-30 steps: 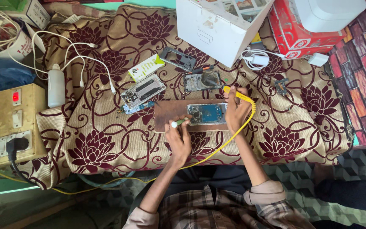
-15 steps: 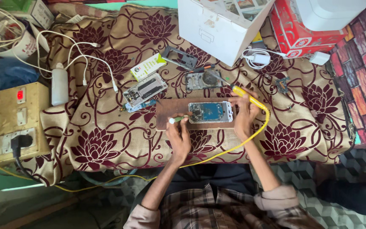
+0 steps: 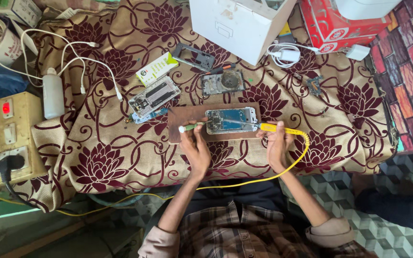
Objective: The person uses a soldering iron and a small tube to work on a disassembled mobile phone motherboard placed on a wooden board. They repeatedly apply the soldering iron to various points on the circuit board while holding the tube in the other hand.
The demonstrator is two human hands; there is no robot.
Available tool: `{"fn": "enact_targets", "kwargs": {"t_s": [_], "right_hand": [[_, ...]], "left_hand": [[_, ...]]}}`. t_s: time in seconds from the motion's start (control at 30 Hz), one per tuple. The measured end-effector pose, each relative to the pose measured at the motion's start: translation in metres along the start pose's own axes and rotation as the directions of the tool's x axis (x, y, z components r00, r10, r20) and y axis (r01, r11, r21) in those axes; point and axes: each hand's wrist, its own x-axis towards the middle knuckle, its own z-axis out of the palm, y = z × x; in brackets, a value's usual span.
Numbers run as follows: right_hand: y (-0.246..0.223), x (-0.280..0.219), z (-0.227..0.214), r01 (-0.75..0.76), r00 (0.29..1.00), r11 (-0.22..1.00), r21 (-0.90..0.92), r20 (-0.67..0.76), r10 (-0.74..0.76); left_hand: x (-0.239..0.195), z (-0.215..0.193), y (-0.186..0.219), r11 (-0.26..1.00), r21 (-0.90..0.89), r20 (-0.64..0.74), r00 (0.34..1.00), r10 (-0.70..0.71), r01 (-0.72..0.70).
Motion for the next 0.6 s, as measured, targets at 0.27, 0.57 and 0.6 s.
{"fn": "enact_targets", "kwargs": {"t_s": [0.27,0.57,0.6], "right_hand": [[-0.004,-0.002,0.003,0.022,0.999,0.995,-0.098,0.047,-0.018],[-0.009,-0.001,0.006,0.048,0.997,0.983,-0.175,0.068,-0.036],[-0.009,-0.001,0.008,0.052,0.997,0.982,-0.183,0.073,-0.039]], "left_hand": [[-0.002,0.006,-0.018,0.959,0.161,-0.004,0.971,0.238,-0.234],[-0.003,0.01,-0.017,0.95,0.107,0.001,0.955,0.297,-0.295],[-0.002,0.008,-0.016,0.95,0.079,0.01,0.954,0.301,-0.301]]}}
